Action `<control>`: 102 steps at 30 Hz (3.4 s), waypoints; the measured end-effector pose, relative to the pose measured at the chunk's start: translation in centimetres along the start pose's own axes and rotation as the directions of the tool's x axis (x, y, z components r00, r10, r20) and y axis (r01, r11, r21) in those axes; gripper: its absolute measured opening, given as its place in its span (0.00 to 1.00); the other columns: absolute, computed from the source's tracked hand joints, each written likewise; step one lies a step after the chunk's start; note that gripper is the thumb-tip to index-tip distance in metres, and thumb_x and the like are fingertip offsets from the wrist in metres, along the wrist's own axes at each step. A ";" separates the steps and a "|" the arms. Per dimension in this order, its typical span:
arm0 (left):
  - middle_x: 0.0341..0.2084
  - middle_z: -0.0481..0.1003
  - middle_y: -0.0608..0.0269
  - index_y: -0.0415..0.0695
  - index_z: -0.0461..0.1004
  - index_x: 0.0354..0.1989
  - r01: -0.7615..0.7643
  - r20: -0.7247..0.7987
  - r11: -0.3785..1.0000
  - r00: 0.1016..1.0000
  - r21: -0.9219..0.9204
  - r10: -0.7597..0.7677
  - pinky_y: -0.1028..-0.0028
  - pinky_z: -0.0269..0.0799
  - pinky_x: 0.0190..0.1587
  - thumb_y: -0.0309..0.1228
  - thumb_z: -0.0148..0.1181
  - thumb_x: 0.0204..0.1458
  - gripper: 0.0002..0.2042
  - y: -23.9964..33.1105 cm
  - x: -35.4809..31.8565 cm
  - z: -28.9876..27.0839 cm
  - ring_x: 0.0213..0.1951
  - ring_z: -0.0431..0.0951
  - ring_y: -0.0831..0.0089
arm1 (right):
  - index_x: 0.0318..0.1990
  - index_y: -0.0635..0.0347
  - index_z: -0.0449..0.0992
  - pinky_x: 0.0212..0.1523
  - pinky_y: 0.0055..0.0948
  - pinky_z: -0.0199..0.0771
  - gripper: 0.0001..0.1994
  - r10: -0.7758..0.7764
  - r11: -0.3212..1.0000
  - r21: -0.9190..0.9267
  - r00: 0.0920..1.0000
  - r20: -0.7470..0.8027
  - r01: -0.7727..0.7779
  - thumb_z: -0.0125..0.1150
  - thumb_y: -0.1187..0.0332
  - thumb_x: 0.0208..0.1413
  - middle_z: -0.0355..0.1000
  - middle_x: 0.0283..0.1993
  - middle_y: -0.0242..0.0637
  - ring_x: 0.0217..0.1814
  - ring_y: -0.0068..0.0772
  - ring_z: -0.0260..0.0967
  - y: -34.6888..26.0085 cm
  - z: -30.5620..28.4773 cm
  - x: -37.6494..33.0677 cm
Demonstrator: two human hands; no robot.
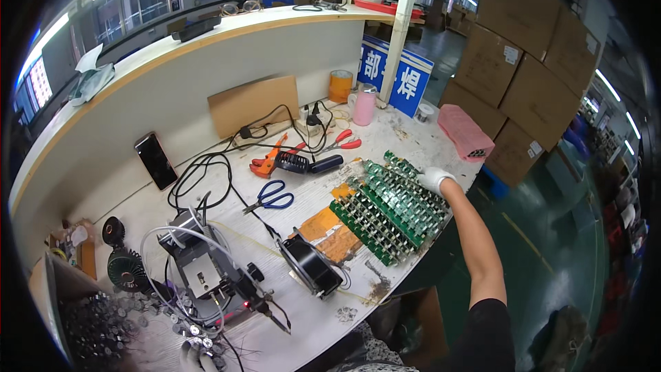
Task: The person solders electronic components onto printed circuit boards using a soldering iron and solder wire.
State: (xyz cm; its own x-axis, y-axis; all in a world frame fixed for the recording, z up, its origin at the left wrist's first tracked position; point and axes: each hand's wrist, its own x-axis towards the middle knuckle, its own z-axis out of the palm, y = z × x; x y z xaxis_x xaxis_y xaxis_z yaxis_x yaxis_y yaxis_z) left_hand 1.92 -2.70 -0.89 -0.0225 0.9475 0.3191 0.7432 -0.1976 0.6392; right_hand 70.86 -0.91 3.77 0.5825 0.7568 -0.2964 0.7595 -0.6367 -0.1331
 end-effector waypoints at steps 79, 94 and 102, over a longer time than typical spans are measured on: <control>0.33 0.75 0.70 0.48 0.76 0.37 -0.457 0.240 0.883 0.874 0.109 0.422 0.68 0.67 0.36 0.26 0.65 0.35 0.16 5.5 -4.1 -0.2 0.33 0.73 0.69 | 0.36 0.64 0.81 0.34 0.27 0.74 0.07 -0.583 0.487 0.782 0.812 -0.043 0.390 0.65 0.72 0.50 0.77 0.30 0.42 0.30 0.34 0.76 -27.4 16.6 -35.1; 0.27 0.75 0.59 0.43 0.73 0.30 -0.200 0.334 0.900 0.880 -0.388 0.339 0.66 0.73 0.33 0.19 0.63 0.42 0.08 6.1 -2.8 0.8 0.29 0.76 0.60 | 0.32 0.63 0.79 0.33 0.30 0.74 0.06 -0.550 0.492 0.535 0.722 -0.419 0.686 0.67 0.77 0.43 0.75 0.29 0.40 0.29 0.36 0.74 -23.3 13.2 -33.8; 0.21 0.75 0.58 0.43 0.75 0.27 -0.163 0.340 0.982 0.922 -0.090 0.184 0.69 0.71 0.27 0.24 0.65 0.42 0.05 6.4 1.2 -2.2 0.23 0.77 0.61 | 0.45 0.58 0.76 0.51 0.40 0.68 0.23 -0.665 0.669 0.166 0.683 -0.300 0.724 0.70 0.62 0.37 0.73 0.44 0.39 0.47 0.46 0.68 -19.3 11.9 -30.2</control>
State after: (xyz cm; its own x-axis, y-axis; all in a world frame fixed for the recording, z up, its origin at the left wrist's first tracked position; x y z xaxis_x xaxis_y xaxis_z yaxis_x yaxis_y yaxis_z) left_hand 5.18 -3.34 5.07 0.3437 0.9228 0.1740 0.6739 -0.3714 0.6387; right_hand 35.13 -13.22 4.08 -0.0205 0.9852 0.1701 0.8822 0.0978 -0.4607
